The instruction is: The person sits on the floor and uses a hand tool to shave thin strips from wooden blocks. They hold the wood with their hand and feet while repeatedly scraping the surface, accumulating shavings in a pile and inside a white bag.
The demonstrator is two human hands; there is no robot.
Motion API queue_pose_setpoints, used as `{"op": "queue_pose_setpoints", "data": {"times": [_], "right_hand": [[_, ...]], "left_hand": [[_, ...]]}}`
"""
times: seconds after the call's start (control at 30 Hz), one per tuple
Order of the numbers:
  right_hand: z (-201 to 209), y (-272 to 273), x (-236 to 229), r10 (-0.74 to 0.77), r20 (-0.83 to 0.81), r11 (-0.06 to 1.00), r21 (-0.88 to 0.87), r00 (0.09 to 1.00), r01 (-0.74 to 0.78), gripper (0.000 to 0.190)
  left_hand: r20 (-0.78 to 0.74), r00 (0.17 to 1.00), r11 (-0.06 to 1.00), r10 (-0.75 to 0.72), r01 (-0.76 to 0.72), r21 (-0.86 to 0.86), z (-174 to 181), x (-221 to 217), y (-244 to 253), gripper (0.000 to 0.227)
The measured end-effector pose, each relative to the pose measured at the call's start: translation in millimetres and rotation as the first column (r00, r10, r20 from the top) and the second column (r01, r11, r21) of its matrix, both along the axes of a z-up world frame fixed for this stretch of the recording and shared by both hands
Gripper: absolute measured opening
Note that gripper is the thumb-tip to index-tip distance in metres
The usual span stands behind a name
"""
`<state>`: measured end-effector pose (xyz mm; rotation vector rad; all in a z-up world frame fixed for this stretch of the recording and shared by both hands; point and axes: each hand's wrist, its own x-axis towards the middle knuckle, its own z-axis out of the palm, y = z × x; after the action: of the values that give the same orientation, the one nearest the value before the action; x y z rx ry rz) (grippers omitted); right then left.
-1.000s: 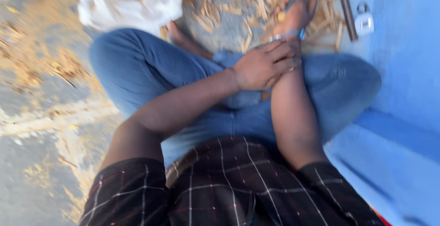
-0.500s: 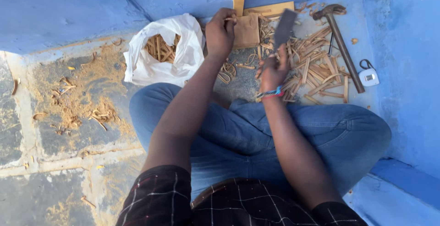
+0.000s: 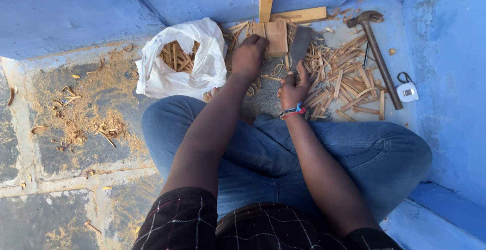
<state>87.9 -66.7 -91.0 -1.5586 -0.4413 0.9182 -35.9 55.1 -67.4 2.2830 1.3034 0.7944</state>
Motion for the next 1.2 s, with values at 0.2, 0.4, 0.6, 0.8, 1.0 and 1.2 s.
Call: {"op": "queue_pose_setpoints", "data": {"times": [0.2, 0.4, 0.6, 0.8, 1.0, 1.2], "right_hand": [[4.1, -1.6, -4.3, 0.034, 0.027, 0.999, 0.012, 0.999, -0.034, 0.052], [4.8, -1.1, -13.2, 0.071, 0.06, 0.996, -0.054, 0.996, -0.068, 0.051], [4.1, -5.9, -13.4, 0.107, 0.043, 0.991, -0.08, 0.993, -0.104, 0.051], [2.8, -2.6, -13.2, 0.13, 0.038, 0.99, -0.065, 0.991, -0.128, 0.05], [2.1, -4.2, -11.9, 0.151, 0.041, 0.986, -0.083, 0.988, -0.147, 0.051], [4.4, -4.5, -11.8, 0.158, 0.02, 0.983, -0.093, 0.987, -0.156, 0.051]], "left_hand": [[-0.072, 0.997, 0.999, -0.029, 0.031, 0.017, 6.2, 1.8, -8.5, 0.035], [-0.115, 0.992, 0.999, -0.044, 0.041, -0.029, 14.1, -0.1, -13.1, 0.026], [-0.035, 0.999, 0.999, -0.004, 0.006, 0.053, 4.6, 0.5, -12.7, 0.03], [-0.203, 0.979, 0.994, 0.033, -0.011, 0.109, -2.4, 3.2, -8.2, 0.03], [-0.069, 0.998, 0.991, 0.017, -0.007, 0.135, -1.5, 2.1, -13.5, 0.036], [-0.218, 0.975, 0.993, 0.039, -0.014, 0.116, 0.6, 0.0, -12.1, 0.026]]}}
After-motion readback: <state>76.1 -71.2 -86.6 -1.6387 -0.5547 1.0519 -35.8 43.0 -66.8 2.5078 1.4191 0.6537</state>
